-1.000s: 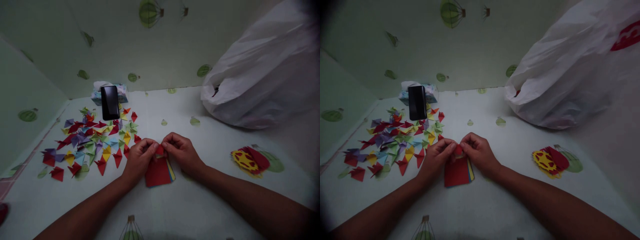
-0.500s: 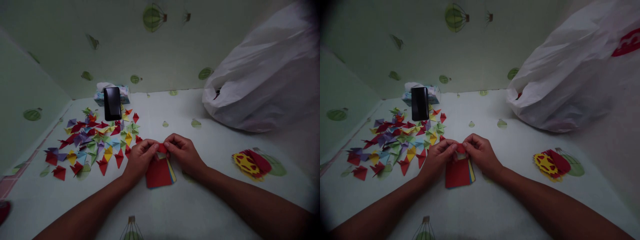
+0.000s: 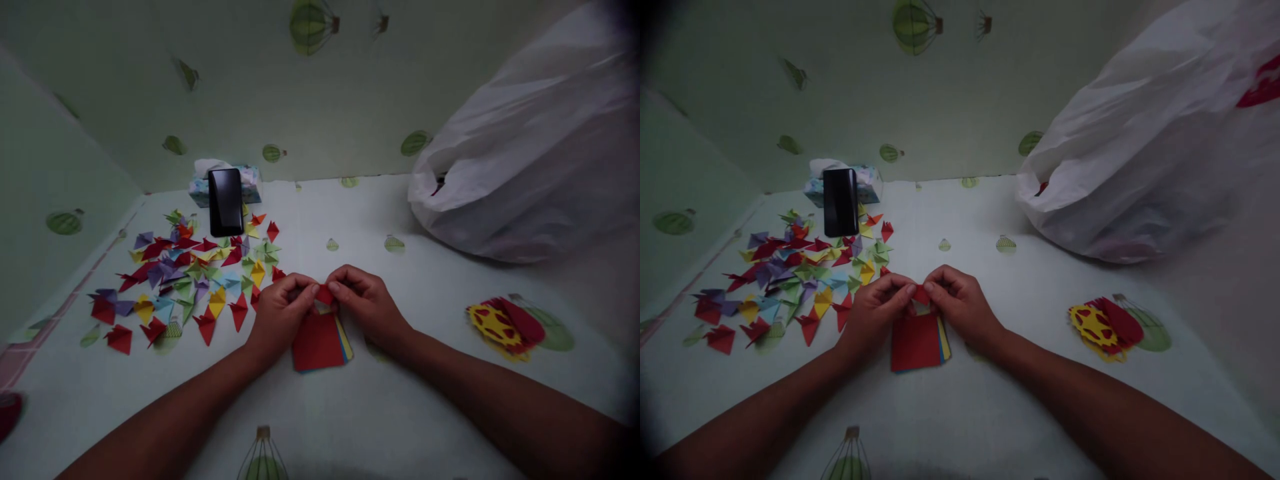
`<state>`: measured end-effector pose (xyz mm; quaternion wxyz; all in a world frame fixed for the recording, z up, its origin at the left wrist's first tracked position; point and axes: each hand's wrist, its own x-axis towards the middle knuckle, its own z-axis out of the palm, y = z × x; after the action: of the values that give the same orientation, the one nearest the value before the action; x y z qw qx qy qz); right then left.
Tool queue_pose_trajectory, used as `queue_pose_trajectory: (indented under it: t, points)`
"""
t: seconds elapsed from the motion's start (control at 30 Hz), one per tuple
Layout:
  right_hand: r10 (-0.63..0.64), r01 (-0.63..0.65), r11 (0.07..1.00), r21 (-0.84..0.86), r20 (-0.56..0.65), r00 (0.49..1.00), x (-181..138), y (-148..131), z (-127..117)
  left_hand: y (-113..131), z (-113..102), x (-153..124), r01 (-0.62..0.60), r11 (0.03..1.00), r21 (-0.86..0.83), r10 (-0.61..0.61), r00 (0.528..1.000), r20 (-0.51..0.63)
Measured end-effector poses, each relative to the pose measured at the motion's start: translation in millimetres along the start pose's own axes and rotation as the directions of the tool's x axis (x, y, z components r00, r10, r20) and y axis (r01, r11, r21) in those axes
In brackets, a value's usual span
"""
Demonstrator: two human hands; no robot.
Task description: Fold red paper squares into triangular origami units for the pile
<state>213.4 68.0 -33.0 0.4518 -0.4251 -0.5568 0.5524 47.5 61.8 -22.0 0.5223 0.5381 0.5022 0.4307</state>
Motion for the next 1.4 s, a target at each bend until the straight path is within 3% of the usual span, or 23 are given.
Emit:
queue_pose_trajectory:
  t: [0.13,0.37,0.6,0.7,0.83,1.0,1.2,1.3,1.4]
  points:
    - [-0.04,0.039,0.997,-0.059,-0.011,0.999,-0.9,-0.2,0.0,0.2,-0.6,-0.6,-0.055,0.998,0.02,0.055,0.998,0.005]
    - [-0.088,0.083,0.986,-0.142,-0.027,0.996,-3.7,-0.3,-0.1,-2.2,0.6,-0.8,0.013,0.999,-0.051,-0.012,1.0,0.016]
    - [-0.069,0.066,0.992,-0.109,-0.027,0.997,-2.9,-1.9,1.1,-0.8,-1.9,1.3,0.036,0.995,-0.091,-0.032,0.998,0.052]
    - [-0.015,0.013,0.997,-0.078,-0.019,1.0,-3.0,-2.9,1.1,-1.7,-2.8,2.8,0.067,0.993,-0.096,-0.062,0.996,0.061]
    - [0.113,-0.113,0.989,0.092,0.008,0.994,-2.3,0.0,-0.8,-2.6,-2.5,3.9,0.077,0.989,-0.123,-0.07,0.996,0.062]
    - [0.16,-0.15,0.935,0.321,-0.003,0.987,0.5,5.8,-2.1,-5.8,-4.0,4.7,-0.139,0.99,-0.032,0.141,0.988,0.071]
    - [0.186,-0.183,0.914,0.361,0.027,0.982,-2.2,3.1,1.7,-8.9,-6.3,7.0,-0.499,0.817,0.29,0.469,0.866,0.17]
    - [0.191,-0.194,0.903,0.383,0.048,0.98,-3.8,1.4,3.1,-7.9,-6.4,7.1,-0.594,0.731,0.335,0.579,0.801,0.155]
    - [0.198,-0.201,0.888,0.414,0.05,0.979,-3.5,0.7,3.7,-8.3,-6.6,7.1,-0.604,0.72,0.342,0.595,0.791,0.144]
